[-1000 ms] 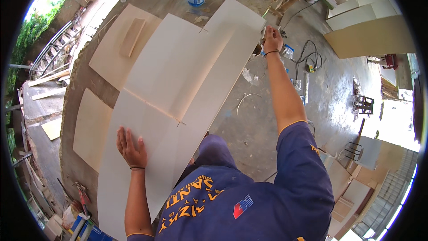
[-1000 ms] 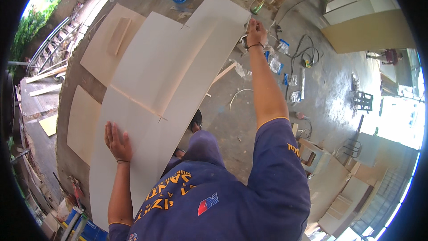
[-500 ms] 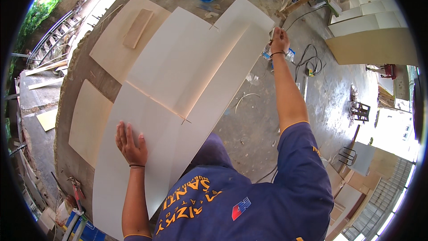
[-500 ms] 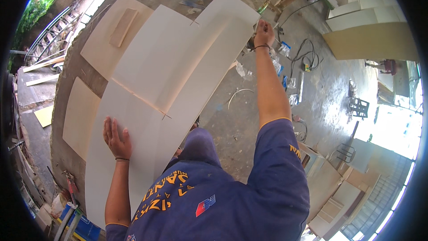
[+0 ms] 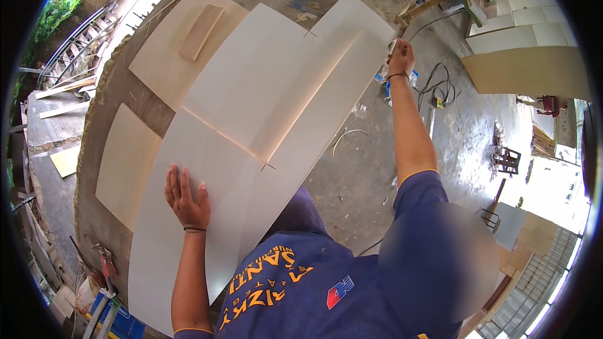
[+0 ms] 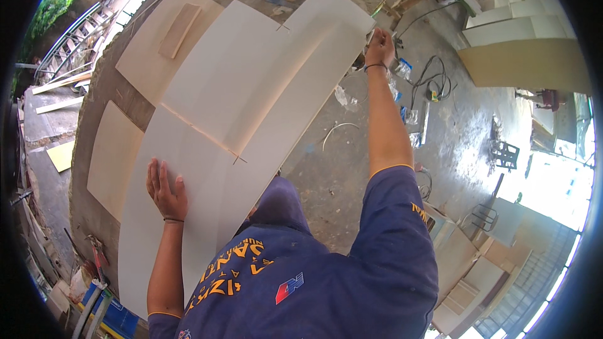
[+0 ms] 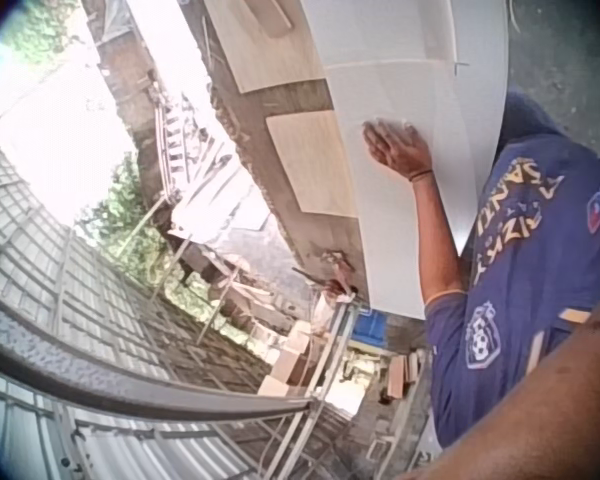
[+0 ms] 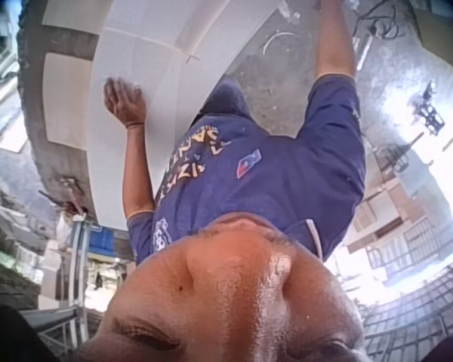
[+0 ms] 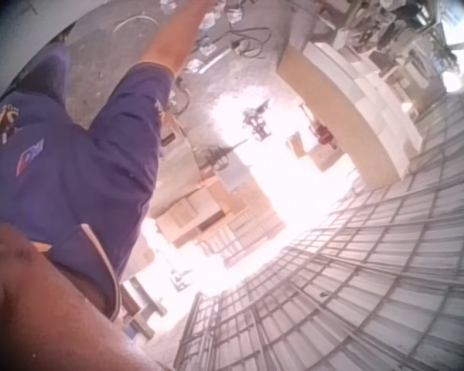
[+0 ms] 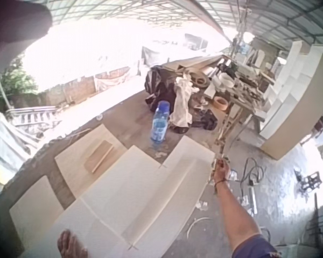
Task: The person wipes down a white cabinet panel with a small piece of material and uses a utility knife to trim excess adhesive or film from the edges.
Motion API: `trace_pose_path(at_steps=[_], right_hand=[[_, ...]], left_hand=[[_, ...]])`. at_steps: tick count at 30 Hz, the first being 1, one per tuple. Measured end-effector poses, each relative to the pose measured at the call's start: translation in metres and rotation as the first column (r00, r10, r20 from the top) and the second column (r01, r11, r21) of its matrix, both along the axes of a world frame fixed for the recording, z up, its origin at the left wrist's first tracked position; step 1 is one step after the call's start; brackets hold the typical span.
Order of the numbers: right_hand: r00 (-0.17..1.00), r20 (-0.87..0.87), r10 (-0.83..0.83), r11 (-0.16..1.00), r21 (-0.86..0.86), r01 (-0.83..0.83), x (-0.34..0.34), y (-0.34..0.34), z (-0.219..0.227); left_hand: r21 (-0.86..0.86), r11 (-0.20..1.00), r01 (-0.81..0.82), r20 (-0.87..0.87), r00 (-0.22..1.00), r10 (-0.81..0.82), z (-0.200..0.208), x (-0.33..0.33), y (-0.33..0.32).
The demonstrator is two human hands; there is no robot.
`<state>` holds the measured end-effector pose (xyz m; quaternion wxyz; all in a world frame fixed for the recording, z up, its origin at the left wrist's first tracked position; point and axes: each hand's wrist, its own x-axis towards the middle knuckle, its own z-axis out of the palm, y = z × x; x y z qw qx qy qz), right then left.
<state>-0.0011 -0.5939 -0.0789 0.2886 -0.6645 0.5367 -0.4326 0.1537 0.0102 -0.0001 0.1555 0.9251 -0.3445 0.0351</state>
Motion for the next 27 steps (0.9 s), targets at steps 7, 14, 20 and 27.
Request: trace_pose_path(at_steps=[7, 14, 20, 27], right_hand=[[0.986, -0.086, -0.141, 0.977, -0.171, 0.125, 0.01, 0.018, 0.007], [0.994, -0.037, -0.099, 0.99, -0.1, 0.095, 0.001, 0.012, -0.004], [0.996, 0.014, -0.092, 0.994, -0.054, 0.093, 0.005, 0.043, -0.007], [0.985, -0.105, -0.136, 0.98, -0.16, 0.118, -0.002, 0.092, 0.001]], left_hand=[[0.017, 1.0, 0.003, 0.021, 1.0, -0.003, 0.0, -0.001, -0.005], [0.052, 0.999, 0.003, 0.005, 1.0, -0.003, 0.0, -0.001, -0.006], [0.058, 0.998, 0.0, 0.014, 1.0, -0.001, 0.0, -0.003, -0.004], [0.059, 0.998, -0.007, 0.008, 1.0, 0.006, -0.005, -0.002, -0.002]])
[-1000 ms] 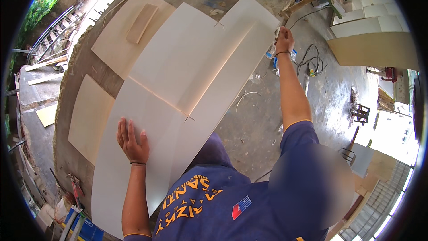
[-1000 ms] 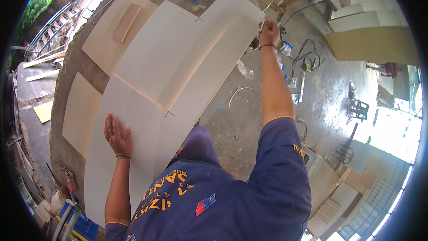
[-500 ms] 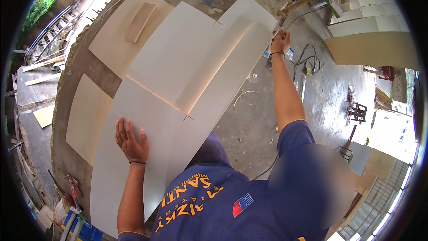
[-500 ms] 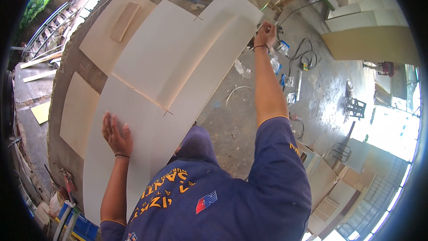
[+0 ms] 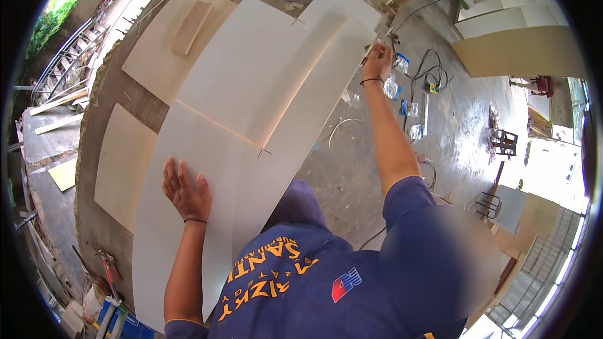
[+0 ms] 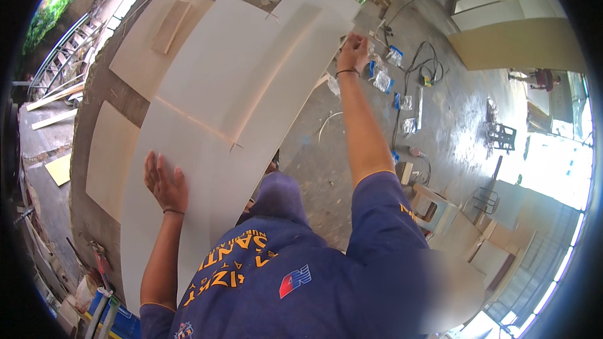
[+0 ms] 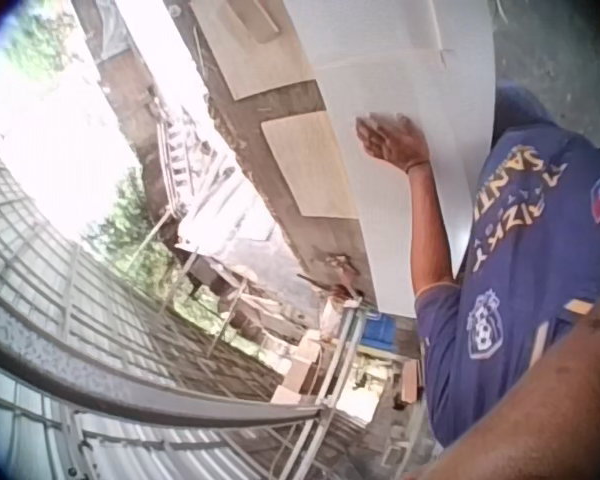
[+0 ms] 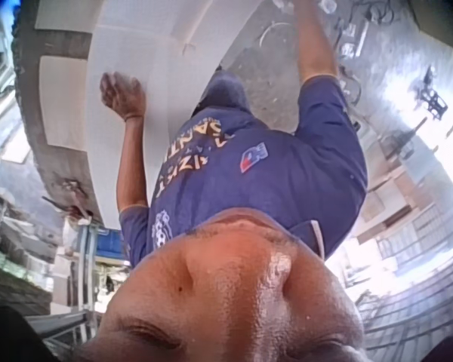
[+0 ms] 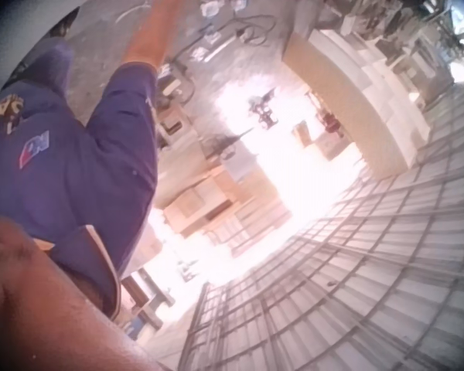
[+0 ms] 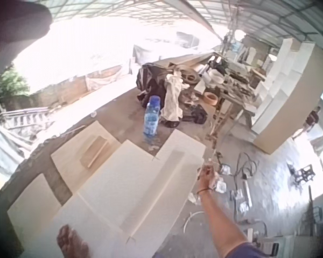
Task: The person wipes down a white cabinet panel with a small piece of material and uses a utility knife to trim excess adhesive or film from the edges.
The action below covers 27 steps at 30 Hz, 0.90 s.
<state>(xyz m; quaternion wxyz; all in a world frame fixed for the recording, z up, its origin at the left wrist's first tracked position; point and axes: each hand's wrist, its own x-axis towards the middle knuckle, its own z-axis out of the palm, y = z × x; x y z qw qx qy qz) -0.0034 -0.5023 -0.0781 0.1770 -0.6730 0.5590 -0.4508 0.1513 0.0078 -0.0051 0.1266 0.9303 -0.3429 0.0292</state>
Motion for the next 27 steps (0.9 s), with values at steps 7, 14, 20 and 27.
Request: trace_pose_path(at_steps=[7, 14, 20, 27], right_hand=[[0.96, 0.269, 0.08, 0.981, 0.15, -0.124, 0.0, 0.087, 0.008], [0.947, 0.306, 0.095, 0.969, 0.188, -0.158, -0.016, 0.177, 0.01], [0.923, 0.371, 0.104, 0.967, 0.181, -0.182, -0.023, 0.286, 0.005], [0.888, 0.445, 0.116, 0.944, 0.228, -0.237, -0.045, 0.442, 0.014]], left_hand=[[0.002, 1.0, -0.027, 0.011, 1.0, 0.027, -0.011, -0.001, 0.002], [-0.014, 0.999, -0.038, 0.003, 0.999, 0.038, -0.011, -0.001, -0.004], [-0.004, 0.999, -0.043, 0.012, 0.999, 0.043, -0.015, -0.001, -0.002], [0.008, 1.0, -0.028, 0.034, 0.999, 0.028, -0.018, -0.003, -0.005]])
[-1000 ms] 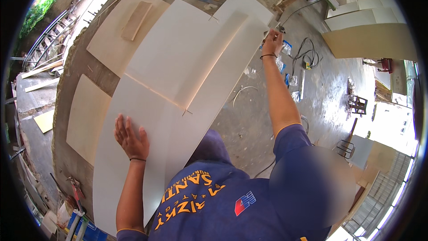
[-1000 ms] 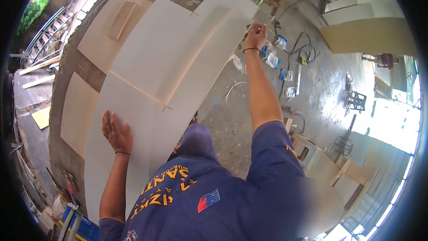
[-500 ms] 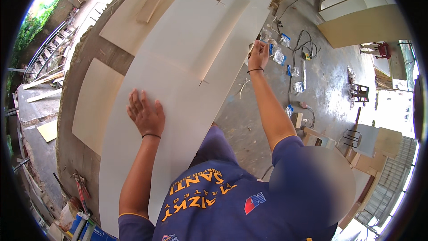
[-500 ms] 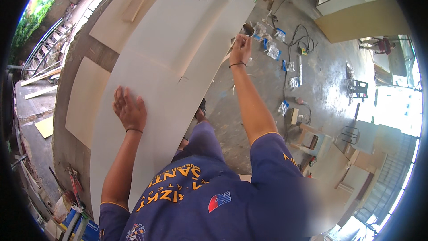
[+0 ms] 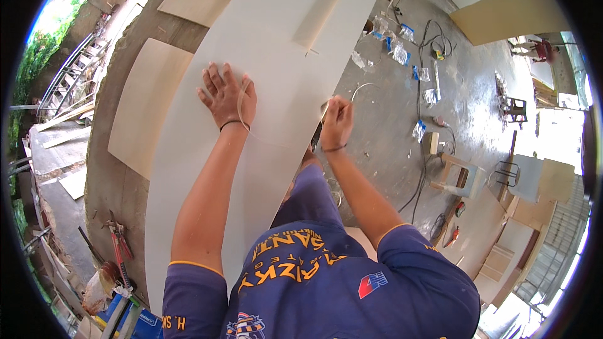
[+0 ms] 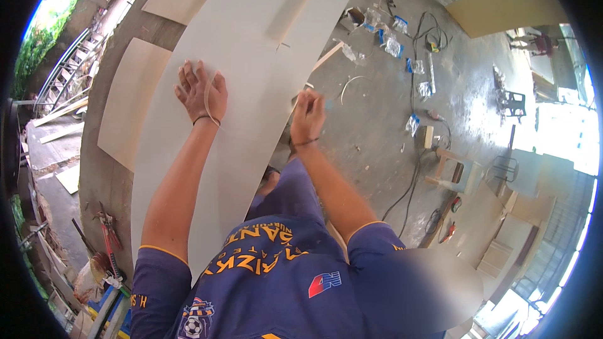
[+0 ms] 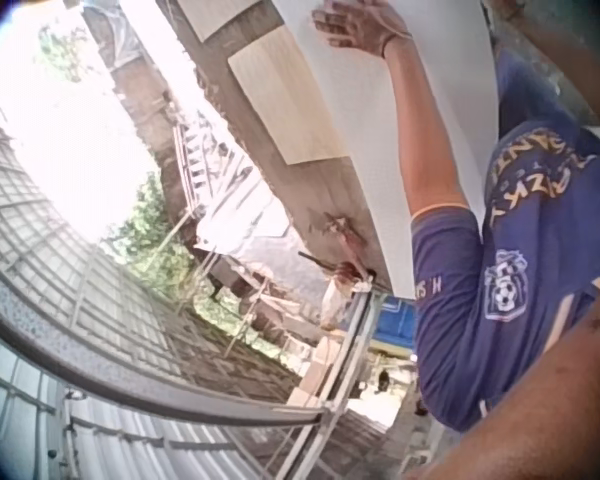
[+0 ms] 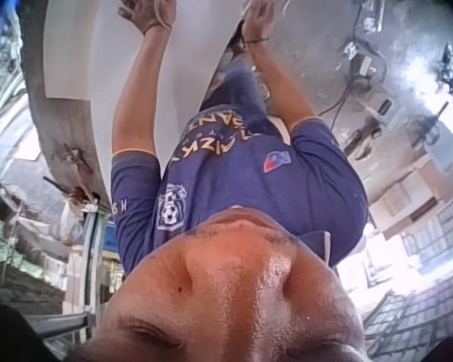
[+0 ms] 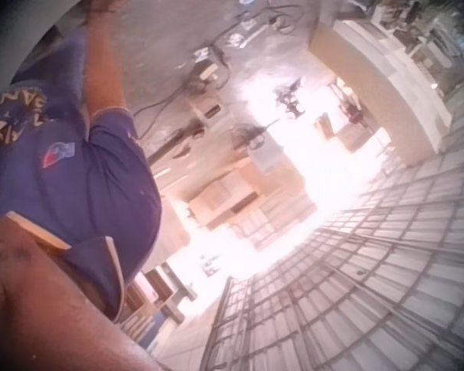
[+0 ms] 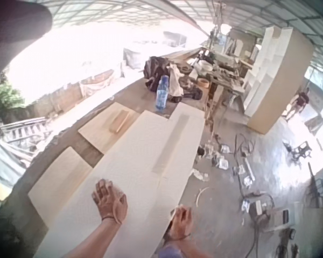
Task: The person wipes down a white cabinet panel with a small piece of material and uses a utility knife to trim excess adhesive or film from the edges.
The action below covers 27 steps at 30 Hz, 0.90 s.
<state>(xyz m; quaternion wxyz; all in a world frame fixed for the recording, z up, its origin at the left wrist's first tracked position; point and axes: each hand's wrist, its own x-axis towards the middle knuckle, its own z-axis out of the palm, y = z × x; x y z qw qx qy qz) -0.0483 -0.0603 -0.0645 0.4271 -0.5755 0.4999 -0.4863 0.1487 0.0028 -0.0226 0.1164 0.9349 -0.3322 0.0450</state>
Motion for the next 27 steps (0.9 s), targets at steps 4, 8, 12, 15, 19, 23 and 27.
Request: trace_pose_path(at_steps=[4, 8, 12, 15, 19, 23, 27], right_hand=[[0.991, -0.062, 0.12, 0.982, 0.155, -0.109, -0.018, 0.116, 0.012], [0.989, 0.027, 0.148, 0.978, 0.147, -0.15, -0.022, 0.137, 0.016], [0.994, -0.044, 0.096, 0.995, 0.01, -0.095, -0.031, 0.016, -0.003], [0.978, -0.208, 0.013, 0.964, -0.257, -0.067, -0.017, -0.048, 0.001], [0.964, -0.265, 0.007, 0.995, -0.096, -0.033, -0.002, -0.069, 0.0], [0.971, -0.226, -0.072, 0.995, -0.085, 0.054, -0.001, -0.085, -0.006], [0.932, -0.354, -0.077, 0.979, -0.205, 0.004, 0.007, -0.077, 0.004]], left_hand=[[-0.061, 0.998, 0.007, -0.015, 1.0, -0.008, 0.0, 0.004, 0.005], [-0.251, 0.904, 0.347, -0.07, 0.925, -0.374, -0.002, 0.011, 0.061], [-0.184, 0.813, 0.553, -0.128, 0.806, -0.577, 0.021, -0.034, 0.206], [-0.137, 0.879, 0.457, -0.118, 0.873, -0.473, 0.022, -0.046, 0.346], [0.0, 0.99, 0.139, -0.005, 0.99, -0.139, 0.01, -0.065, 0.536], [0.011, 0.996, -0.087, 0.017, 0.996, 0.087, 0.005, -0.074, 0.586], [-0.005, 0.993, -0.119, -0.007, 0.993, 0.119, 0.005, -0.075, 0.581]])
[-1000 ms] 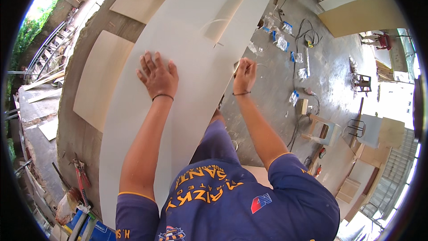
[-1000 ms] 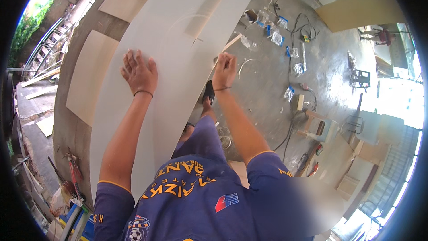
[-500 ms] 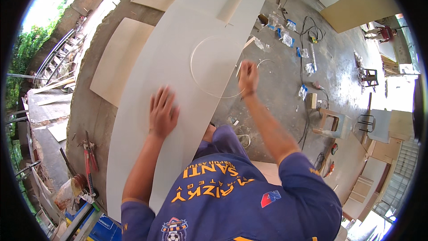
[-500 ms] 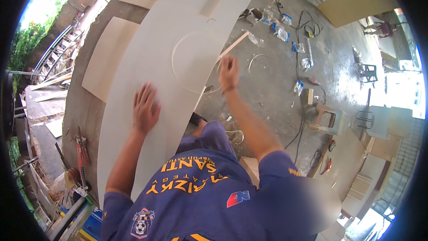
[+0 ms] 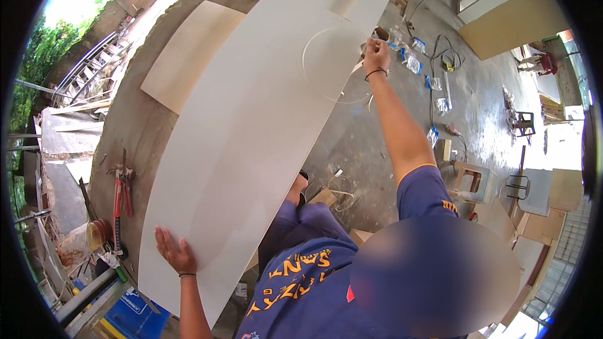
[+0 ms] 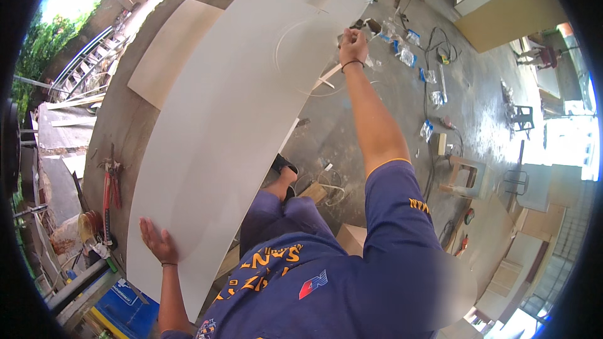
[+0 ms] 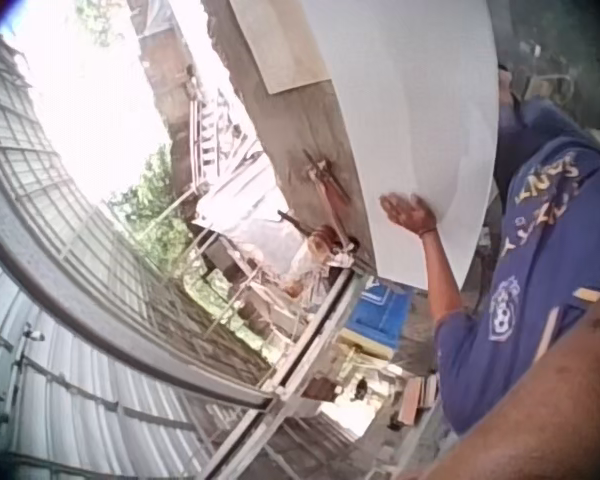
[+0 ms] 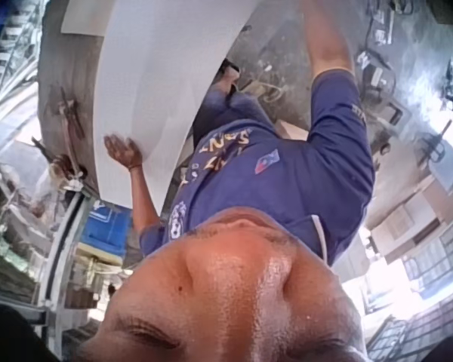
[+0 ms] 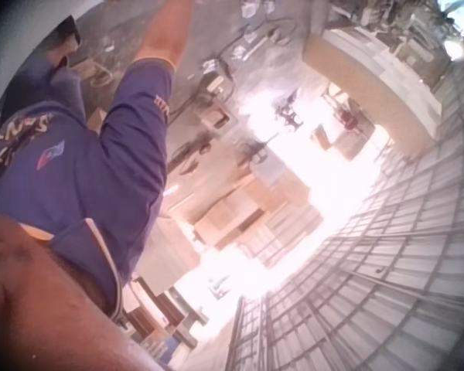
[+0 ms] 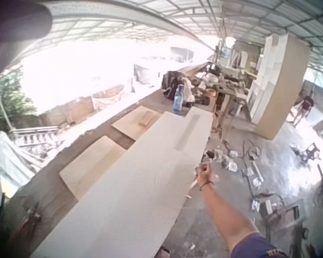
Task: The person wipes down a white cabinet panel with a small piece of material and uses a utility knife to trim excess adhesive or film from the edges.
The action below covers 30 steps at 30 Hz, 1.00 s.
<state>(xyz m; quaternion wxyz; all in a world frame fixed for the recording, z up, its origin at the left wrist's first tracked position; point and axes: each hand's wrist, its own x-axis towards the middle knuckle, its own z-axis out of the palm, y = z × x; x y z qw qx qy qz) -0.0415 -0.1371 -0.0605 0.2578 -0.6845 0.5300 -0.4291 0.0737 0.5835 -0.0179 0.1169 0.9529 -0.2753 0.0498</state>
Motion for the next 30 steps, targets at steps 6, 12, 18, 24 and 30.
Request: trace_pose_path(at_steps=[6, 12, 18, 24, 30], right_hand=[[0.999, 0.012, -0.052, 0.998, 0.046, 0.051, 0.001, 0.025, 0.0], [0.998, 0.052, -0.028, 0.999, 0.024, 0.027, -0.002, 0.082, -0.006], [0.998, 0.052, -0.044, 0.999, 0.013, 0.043, -0.004, 0.104, -0.002], [0.987, 0.152, 0.043, 0.997, 0.049, -0.051, -0.017, 0.135, -0.012], [0.96, 0.268, 0.076, 0.994, 0.059, -0.096, -0.023, 0.216, -0.019]], left_hand=[[-0.001, 0.999, -0.044, -0.027, 0.999, 0.044, 0.003, -0.002, -0.006], [0.022, 0.998, -0.058, -0.011, 0.998, 0.058, 0.003, -0.003, -0.01], [0.032, 0.998, -0.051, 0.012, 0.999, 0.051, -0.002, -0.002, -0.009], [0.044, 0.997, -0.057, -0.004, 0.998, 0.057, -0.003, -0.003, -0.01], [0.053, 0.996, -0.071, 0.026, 0.997, 0.07, -0.011, -0.001, -0.006]])
